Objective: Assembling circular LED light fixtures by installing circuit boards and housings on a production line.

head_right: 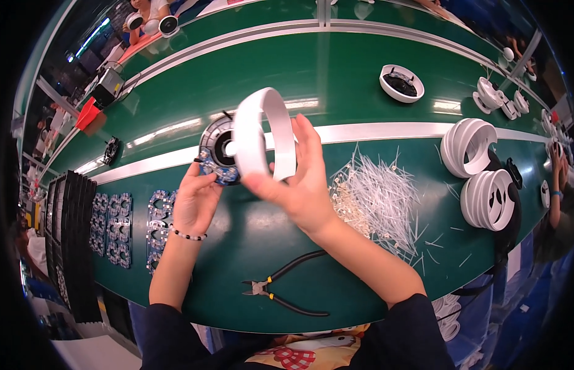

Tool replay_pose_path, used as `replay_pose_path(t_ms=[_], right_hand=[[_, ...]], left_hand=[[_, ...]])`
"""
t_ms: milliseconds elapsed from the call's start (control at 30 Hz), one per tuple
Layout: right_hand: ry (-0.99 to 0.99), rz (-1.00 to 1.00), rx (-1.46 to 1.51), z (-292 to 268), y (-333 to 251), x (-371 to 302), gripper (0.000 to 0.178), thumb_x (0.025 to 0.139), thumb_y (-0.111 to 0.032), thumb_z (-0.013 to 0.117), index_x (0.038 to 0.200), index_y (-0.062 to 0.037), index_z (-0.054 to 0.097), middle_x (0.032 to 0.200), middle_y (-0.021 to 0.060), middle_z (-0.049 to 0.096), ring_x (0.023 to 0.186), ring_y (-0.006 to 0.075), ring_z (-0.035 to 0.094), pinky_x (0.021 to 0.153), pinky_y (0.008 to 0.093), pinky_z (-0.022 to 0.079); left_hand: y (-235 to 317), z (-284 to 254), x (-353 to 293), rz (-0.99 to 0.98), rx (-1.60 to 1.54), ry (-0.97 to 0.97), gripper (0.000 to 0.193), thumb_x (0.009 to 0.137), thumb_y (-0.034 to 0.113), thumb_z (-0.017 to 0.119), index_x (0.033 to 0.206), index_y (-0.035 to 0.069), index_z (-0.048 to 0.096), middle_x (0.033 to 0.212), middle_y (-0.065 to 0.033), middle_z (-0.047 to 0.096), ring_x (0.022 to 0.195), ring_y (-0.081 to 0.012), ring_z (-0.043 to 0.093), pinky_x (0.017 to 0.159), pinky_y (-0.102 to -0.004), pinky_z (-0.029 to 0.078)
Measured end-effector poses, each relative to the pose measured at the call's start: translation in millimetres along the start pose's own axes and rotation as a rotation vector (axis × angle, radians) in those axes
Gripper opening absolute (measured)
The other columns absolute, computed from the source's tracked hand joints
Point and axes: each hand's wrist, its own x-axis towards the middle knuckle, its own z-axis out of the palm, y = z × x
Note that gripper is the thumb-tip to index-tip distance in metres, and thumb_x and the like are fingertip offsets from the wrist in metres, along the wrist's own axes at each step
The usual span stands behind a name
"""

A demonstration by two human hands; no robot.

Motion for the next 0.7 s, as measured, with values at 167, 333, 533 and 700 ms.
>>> replay_pose_path(t_ms=[167, 333, 533, 700], right_hand=[[-0.18, -0.183, -0.33, 3.3, 3.2, -0.5, 0.12, 0.05, -0.021, 0.087, 0.141, 0.0012, 0.012, 0.141, 0.0163, 0.024, 0.132, 0.0263, 0.027, 0.108, 0.0353, 0.022], [-0.436, -0.266, -0.488, -12.2, 0.6, 8.1, 0.13, 0.044, -0.026, 0.089, 0.143, -0.0016, 0.009, 0.144, 0.0202, 0.022, 0.134, 0.0292, 0.023, 0.109, 0.0384, 0.017], [-0.492, -0.314, -0.482, -22.5, -14.2, 17.2, 0.134, 0.039, -0.03, 0.089, 0.143, -0.0015, 0.01, 0.142, 0.0213, 0.026, 0.134, 0.0299, 0.023, 0.11, 0.0385, 0.013], [-0.468, -0.374, -0.571, -33.7, -32.6, 19.3, 0.124, 0.043, -0.033, 0.089, 0.14, 0.0008, 0.021, 0.141, 0.0205, 0.027, 0.131, 0.0312, 0.028, 0.107, 0.0374, 0.022]], left_hand=[[-5.9, 7.9, -11.7, -0.187, 0.038, -0.168, 0.064, 0.072, -0.008, 0.055, 0.131, 0.006, 0.035, 0.125, -0.0097, 0.048, 0.116, -0.0263, 0.048, 0.095, -0.0453, 0.043], [10.8, 2.8, -3.6, -0.347, -0.321, -0.468, 0.068, 0.087, 0.048, 0.041, 0.142, 0.012, 0.021, 0.14, -0.0144, 0.031, 0.128, -0.0395, 0.031, 0.095, -0.069, 0.031], [-1.7, -7.8, 7.2, -0.375, -0.221, -0.188, 0.049, 0.098, 0.038, 0.025, 0.131, 0.006, 0.041, 0.123, -0.0109, 0.053, 0.116, -0.0227, 0.049, 0.099, -0.0431, 0.039], [8.6, -8.1, 3.8, -0.158, -0.156, 0.178, 0.044, 0.098, 0.032, 0.025, 0.13, 0.006, 0.039, 0.129, -0.011, 0.048, 0.119, -0.0263, 0.046, 0.101, -0.0447, 0.036]])
